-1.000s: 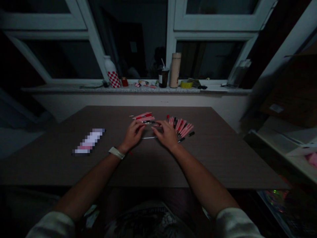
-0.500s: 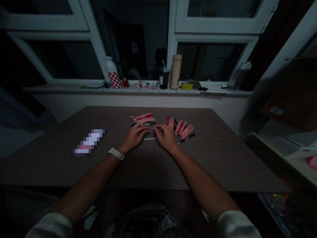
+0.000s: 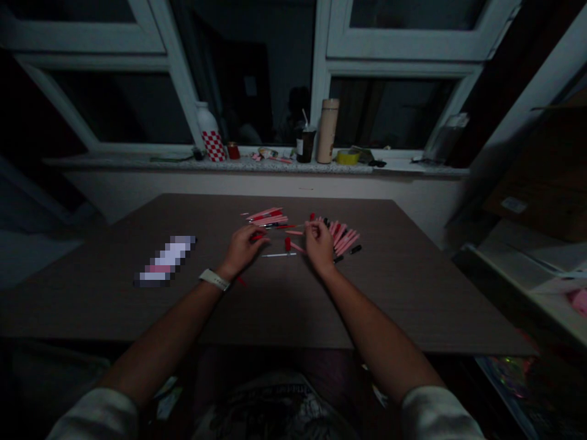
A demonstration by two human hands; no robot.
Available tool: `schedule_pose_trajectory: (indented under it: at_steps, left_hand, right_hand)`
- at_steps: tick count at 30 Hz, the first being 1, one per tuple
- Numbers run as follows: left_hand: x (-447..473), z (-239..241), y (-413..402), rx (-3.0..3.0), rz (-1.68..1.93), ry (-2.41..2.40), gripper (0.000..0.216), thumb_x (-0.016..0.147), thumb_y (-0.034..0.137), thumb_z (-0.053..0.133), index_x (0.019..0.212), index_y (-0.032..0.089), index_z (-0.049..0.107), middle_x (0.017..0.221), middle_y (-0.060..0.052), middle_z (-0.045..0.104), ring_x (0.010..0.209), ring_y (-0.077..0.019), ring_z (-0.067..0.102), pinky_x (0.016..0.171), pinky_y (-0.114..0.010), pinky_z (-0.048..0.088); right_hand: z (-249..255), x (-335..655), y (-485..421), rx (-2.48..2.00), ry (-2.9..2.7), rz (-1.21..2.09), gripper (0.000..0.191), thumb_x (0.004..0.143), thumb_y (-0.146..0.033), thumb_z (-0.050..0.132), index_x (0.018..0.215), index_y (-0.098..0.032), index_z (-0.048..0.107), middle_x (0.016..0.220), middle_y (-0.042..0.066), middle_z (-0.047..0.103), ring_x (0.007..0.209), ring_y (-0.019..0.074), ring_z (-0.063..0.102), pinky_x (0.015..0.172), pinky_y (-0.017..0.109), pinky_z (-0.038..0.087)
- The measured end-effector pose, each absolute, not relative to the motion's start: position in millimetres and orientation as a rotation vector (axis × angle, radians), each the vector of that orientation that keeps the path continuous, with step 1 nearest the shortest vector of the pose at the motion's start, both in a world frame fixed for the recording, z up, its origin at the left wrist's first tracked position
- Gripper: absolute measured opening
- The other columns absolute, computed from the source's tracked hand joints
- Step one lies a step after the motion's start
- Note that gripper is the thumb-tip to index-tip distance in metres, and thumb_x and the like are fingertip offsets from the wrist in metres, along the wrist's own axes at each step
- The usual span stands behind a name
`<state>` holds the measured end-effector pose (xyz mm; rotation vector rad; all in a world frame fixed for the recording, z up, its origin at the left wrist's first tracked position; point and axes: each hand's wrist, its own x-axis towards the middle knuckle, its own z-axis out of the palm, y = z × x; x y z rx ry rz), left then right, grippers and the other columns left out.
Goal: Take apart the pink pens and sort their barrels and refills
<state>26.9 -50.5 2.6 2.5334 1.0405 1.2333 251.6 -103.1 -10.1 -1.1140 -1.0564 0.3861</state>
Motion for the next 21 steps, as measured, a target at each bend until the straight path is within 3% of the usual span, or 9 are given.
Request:
schedule_pose_trajectory:
  at_steps: [9,21]
  left_hand:
    - [15,-1,-43,2.812,0.821,1.213,0.013,0.089,0.031,0.064,0.095,0.022,0.071,0.102,-0.008,0.071,0.097,-0.0257,0.061,0.086,-0.039,0.044]
    - [12,-6,-36,2.856,0.805,1.147,0.016,0.089,0.034,0.064,0.092,0.024,0.076,0.097,-0.009,0.071,0.093,-0.0264,0.061,0.084,-0.04,0.044]
  right_hand:
    - [-20,262,-96,-1.293,-1.069,0.316,0.024,0.084,-0.043,0.054,0.08,-0.02,0.061,0.07,0.002,0.064,0.066,0.0189,0.059,0.065,0.029,0.045]
    - [-18,267,-105,-1.545,-1.326,0.068,0.023,0.086,-0.034,0.051,0.091,-0.019,0.068,0.078,0.007,0.071,0.071,0.0237,0.063,0.07,0.033,0.045]
